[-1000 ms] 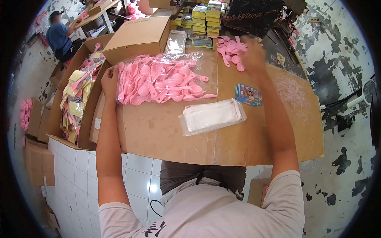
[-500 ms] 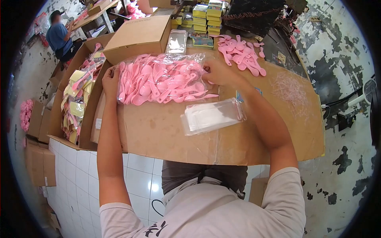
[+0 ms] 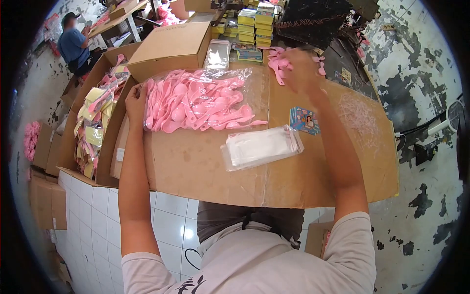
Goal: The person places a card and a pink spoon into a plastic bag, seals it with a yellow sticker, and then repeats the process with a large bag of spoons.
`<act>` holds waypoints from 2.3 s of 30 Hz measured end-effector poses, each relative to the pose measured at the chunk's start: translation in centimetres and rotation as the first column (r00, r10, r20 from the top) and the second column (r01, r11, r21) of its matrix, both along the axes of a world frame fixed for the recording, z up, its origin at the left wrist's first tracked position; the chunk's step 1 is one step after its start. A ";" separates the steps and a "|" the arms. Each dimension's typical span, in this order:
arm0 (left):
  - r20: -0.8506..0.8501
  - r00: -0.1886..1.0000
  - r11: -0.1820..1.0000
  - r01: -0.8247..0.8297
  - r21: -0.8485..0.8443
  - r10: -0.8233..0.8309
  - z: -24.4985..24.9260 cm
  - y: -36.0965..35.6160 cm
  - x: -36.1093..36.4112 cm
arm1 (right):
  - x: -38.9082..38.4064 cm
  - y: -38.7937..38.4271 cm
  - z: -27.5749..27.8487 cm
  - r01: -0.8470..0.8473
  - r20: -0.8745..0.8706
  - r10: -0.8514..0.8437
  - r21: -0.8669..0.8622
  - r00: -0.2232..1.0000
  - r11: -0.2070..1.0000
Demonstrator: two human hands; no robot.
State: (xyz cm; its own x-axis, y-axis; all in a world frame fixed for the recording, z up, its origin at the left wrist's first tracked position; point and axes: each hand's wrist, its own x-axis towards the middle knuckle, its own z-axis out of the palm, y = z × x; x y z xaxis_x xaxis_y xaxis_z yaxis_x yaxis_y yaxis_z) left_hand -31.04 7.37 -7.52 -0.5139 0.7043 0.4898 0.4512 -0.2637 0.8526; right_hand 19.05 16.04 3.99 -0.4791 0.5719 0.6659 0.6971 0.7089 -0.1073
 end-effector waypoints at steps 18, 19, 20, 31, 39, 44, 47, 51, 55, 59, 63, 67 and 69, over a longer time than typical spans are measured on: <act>0.014 1.000 1.000 0.001 -0.031 0.000 -0.3 0.0 -0.3 | 5.1 2.3 1.9 -0.018 -0.028 0.009 -0.301 1.000 0.954; -0.003 1.000 0.999 -0.006 -0.032 0.006 -0.3 0.1 -0.4 | 5.4 2.5 1.9 0.008 -0.014 -0.009 -0.116 1.000 0.993; -0.020 1.000 0.999 -0.013 -0.033 0.013 -0.4 0.2 -0.5 | 5.5 2.3 1.2 -0.012 0.001 0.013 -0.075 1.000 0.997; -0.011 1.000 1.000 0.004 -0.017 -0.004 -1.0 0.6 -1.3 | -4.9 -7.1 -3.1 -0.417 0.004 0.524 -0.601 0.852 0.682; -0.026 1.000 0.999 -0.017 -0.041 0.016 -1.0 0.6 -1.4 | -4.9 -7.8 -2.1 -0.302 0.263 0.500 -0.542 0.825 0.784; -0.039 0.999 0.998 -0.026 -0.052 0.024 0.0 0.0 -0.4 | -3.4 -8.1 0.7 -0.264 0.192 0.458 -0.603 0.868 0.753; -0.004 1.000 1.000 0.013 -0.021 -0.013 -0.4 0.1 -0.5 | 1.4 -4.3 1.9 -0.203 0.182 0.399 -0.633 0.899 0.747; 0.026 1.000 0.999 0.008 -0.041 -0.007 0.2 0.0 0.0 | 5.5 -0.3 1.4 0.062 0.280 -0.046 -0.049 0.959 0.997; 0.029 0.999 1.000 0.022 -0.018 -0.021 -0.1 0.0 -0.2 | 0.6 -6.1 1.2 -0.149 0.093 0.191 -0.338 0.977 0.929; -0.045 0.999 1.000 -0.020 -0.024 0.019 -0.1 0.0 -0.2 | -2.3 -8.7 -1.7 -0.279 0.212 0.495 -0.615 0.843 0.738; -0.003 1.000 1.000 0.008 -0.029 -0.008 -0.2 0.1 -0.4 | -3.4 -7.6 -2.0 -0.250 0.130 0.423 -0.640 0.896 0.726; -0.012 1.000 0.999 -0.001 -0.037 0.001 -0.1 -0.1 -0.1 | -6.0 -7.0 -2.5 -0.238 0.153 0.350 -0.484 0.924 0.842; -0.018 1.000 1.000 -0.003 -0.027 0.002 0.0 -0.2 -0.1 | -6.7 -6.4 -3.4 -0.248 0.233 0.340 -0.350 0.911 0.903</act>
State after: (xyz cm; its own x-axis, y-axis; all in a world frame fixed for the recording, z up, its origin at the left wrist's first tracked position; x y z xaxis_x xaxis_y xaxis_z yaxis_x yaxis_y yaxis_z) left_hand -31.18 7.19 -7.56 -0.5073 0.7163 0.4792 0.4667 -0.2391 0.8514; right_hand 12.34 9.63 0.56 -0.7974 0.5279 0.2923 0.4951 0.8493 -0.1834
